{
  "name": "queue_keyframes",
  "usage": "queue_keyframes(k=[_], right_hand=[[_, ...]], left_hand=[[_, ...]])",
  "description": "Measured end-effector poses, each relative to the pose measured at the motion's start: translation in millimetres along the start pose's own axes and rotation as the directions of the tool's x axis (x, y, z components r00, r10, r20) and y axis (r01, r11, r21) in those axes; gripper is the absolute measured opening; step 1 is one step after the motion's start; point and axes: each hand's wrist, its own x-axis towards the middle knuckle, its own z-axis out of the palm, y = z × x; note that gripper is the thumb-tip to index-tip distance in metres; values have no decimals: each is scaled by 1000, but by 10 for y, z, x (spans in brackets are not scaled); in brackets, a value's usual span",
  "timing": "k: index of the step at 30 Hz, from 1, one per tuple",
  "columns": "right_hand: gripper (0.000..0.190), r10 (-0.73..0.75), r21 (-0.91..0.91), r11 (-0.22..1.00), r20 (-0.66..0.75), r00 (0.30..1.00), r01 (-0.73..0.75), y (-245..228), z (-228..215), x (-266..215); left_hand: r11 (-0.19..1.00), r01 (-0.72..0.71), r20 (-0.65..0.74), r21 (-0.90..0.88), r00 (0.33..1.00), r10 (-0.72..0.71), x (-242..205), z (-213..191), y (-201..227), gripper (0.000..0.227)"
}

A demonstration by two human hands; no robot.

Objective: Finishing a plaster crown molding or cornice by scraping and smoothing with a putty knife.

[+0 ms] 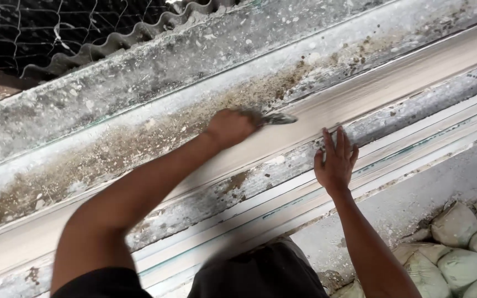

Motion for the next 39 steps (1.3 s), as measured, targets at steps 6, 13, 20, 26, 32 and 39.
queue_keyframes(k=[6, 13, 20, 26, 32, 39], right_hand=[[65, 13, -6, 1000, 16, 1000, -12, -41, -13, 54], [65, 17, -7, 1000, 6, 1000, -17, -83, -86, 32], [67, -102, 133, 985, -58, 993, 109, 0, -176, -5], [61, -309, 153, 930, -163, 937, 334, 1474, -353, 615], [61, -268, 64, 958, -151, 952, 280, 2432, -365, 1393], [60, -239, 145, 956, -127, 963, 256, 2403, -449, 1471]], left_hand=[[999, 43, 287, 32, 956, -50, -404, -745, -8, 32], [999, -10, 134, 51, 991, 3, 892, -408, 227, 35], [997, -22, -41, 67, 999, 25, 1821, -558, 430, 25], [963, 141, 257, 231, 945, -201, 363, -385, 33, 32], [916, 131, 231, 379, 945, -231, 1177, -613, 501, 39], [887, 186, 265, 423, 911, -317, 822, -590, 514, 39]])
